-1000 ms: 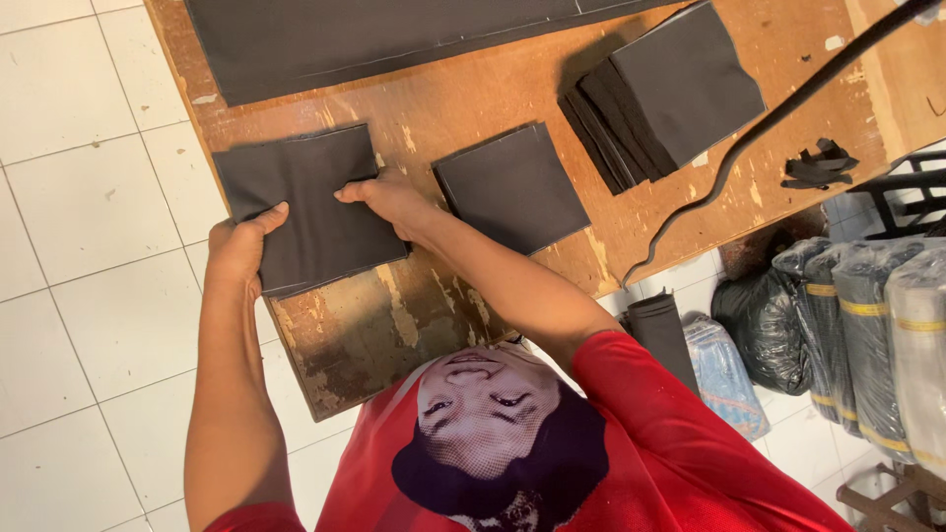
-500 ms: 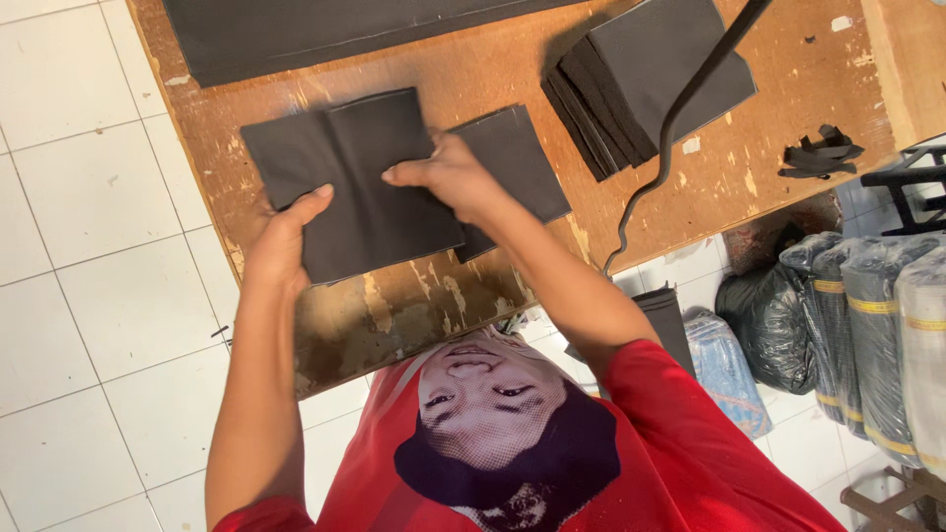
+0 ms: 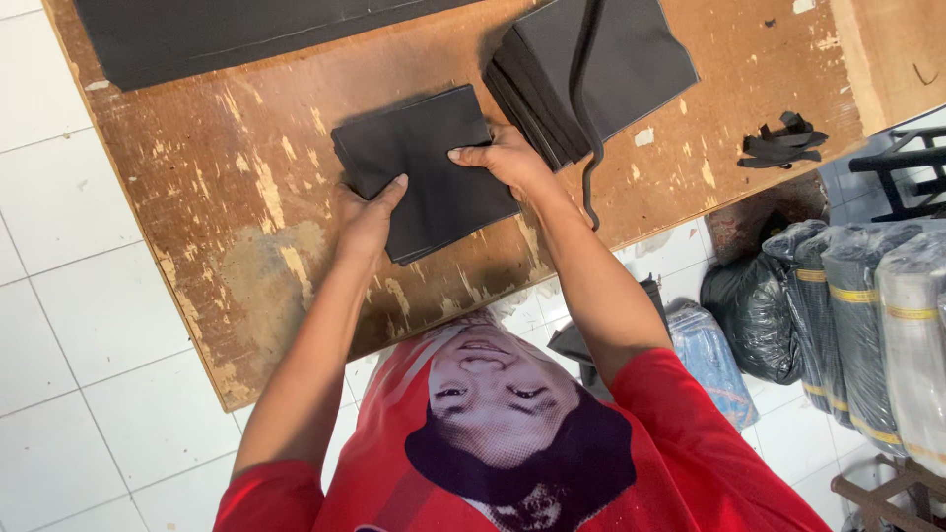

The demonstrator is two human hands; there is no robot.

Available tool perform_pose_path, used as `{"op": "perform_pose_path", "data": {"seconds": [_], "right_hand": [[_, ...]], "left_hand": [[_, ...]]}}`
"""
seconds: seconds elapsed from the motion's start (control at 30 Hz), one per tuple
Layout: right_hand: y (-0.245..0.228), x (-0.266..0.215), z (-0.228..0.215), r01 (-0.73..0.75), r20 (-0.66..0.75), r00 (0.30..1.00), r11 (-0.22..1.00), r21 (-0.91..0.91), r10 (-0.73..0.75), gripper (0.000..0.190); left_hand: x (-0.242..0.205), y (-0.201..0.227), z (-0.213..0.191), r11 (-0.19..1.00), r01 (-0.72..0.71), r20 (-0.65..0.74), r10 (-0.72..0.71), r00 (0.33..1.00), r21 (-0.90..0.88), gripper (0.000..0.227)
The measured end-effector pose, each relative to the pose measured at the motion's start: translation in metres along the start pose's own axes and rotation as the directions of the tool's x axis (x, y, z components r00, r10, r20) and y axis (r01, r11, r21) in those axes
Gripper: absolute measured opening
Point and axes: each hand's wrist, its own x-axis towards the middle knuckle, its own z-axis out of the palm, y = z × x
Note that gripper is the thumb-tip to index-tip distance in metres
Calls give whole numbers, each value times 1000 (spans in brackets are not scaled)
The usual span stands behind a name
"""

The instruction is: The person uses a handheld electric rotary cutter to cut a large sheet of black fabric into smaller rectangular pieces on a wooden workbench. After cutting, the person stacks the cut pieces together.

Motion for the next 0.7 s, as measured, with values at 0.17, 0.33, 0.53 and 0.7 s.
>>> {"op": "perform_pose_path", "data": {"seconds": [0.17, 0.33, 0.53, 0.7], "right_hand": [[9, 2, -5, 0, 85, 996, 1000, 17, -1, 60], [1, 10, -13, -83, 122, 989, 997, -5, 83, 61], [8, 2, -17, 98, -33, 991, 862, -498, -132, 80], [21, 7, -19, -36, 73, 996, 969, -244, 55, 81]], "left_hand": [[-1, -17, -5, 994, 60, -117, -70, 991, -91, 58], [-3, -25, 1, 988, -31, -122, 13, 992, -151, 63], [-15, -24, 10, 993, -68, -199, 86, 976, 94, 66], [-16, -8, 15, 972, 223, -218, -202, 955, 77, 73]]}}
